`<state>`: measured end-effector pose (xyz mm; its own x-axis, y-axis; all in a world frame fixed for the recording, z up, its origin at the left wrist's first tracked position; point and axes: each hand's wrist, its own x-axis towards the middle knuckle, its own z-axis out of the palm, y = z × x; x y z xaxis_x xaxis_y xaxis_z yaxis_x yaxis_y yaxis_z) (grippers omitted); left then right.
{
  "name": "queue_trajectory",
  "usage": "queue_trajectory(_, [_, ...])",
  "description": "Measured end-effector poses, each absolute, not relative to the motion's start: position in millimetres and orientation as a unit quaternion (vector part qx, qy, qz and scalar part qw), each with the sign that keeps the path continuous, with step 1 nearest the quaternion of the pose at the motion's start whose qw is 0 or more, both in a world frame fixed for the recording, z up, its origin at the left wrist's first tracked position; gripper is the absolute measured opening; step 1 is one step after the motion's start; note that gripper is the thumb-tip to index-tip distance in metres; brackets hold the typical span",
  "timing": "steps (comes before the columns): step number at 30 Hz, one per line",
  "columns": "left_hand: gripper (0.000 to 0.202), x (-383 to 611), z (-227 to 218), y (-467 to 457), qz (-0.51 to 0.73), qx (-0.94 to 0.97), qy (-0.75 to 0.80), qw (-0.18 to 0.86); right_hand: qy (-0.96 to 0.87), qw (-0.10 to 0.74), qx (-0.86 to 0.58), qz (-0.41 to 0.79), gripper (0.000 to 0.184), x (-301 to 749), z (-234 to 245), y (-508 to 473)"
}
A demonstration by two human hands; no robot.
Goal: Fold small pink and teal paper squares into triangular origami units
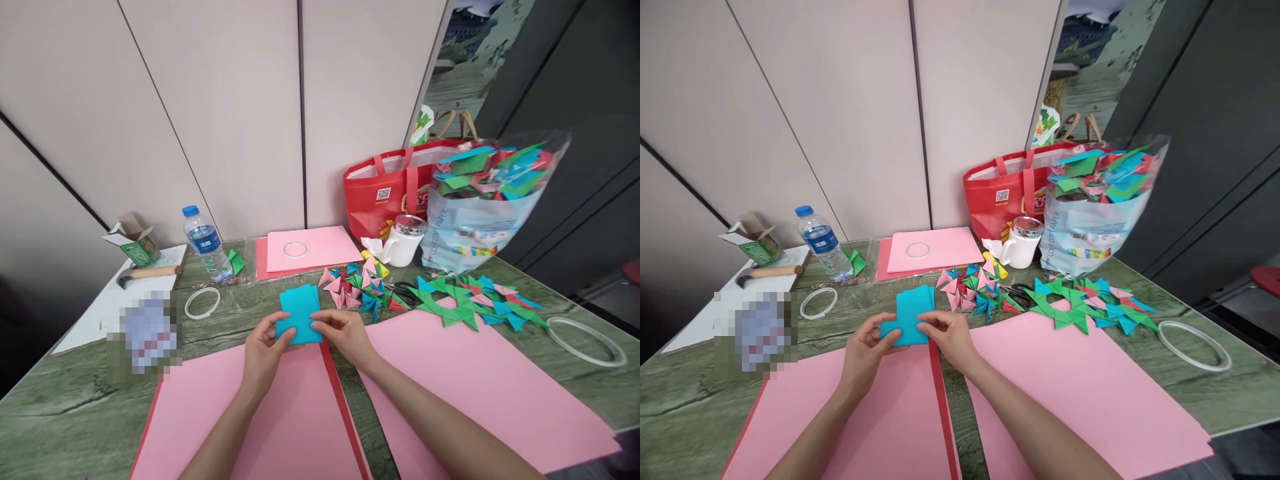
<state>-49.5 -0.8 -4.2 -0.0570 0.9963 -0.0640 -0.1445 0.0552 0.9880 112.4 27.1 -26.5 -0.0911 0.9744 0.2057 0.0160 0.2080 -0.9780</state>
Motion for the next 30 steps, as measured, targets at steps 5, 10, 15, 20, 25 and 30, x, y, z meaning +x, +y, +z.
queue_trajectory(5, [0.033,-49.7,-3.9,-0.2,0.530,0.446,0.504,0.515,-0.573,0.518,-0.428,0.470,0.020,113.4,-25.6,28.2])
queue_trajectory(10, [0.031,-50.7,-3.4,1.1,0.524,0.442,0.504,0.525,-0.583,0.517,-0.423,0.462,0.017,114.1,-25.3,29.5])
queue_trajectory(15, [0.032,-51.2,-4.0,1.1,0.522,0.436,0.504,0.533,-0.590,0.513,-0.414,0.466,0.020,114.5,-24.6,30.1])
queue_trajectory(20, [0.029,-50.5,-4.9,0.5,0.526,0.447,0.499,0.524,-0.619,0.499,-0.418,0.440,0.018,115.1,-23.4,29.2])
queue_trajectory(25, [0.030,-49.4,-5.8,-0.1,0.520,0.448,0.498,0.530,-0.635,0.490,-0.414,0.430,0.018,115.9,-23.1,28.7])
queue_trajectory(30, [0.029,-48.0,-7.4,-1.2,0.510,0.461,0.492,0.534,-0.649,0.487,-0.399,0.428,0.016,115.4,-24.2,28.2])
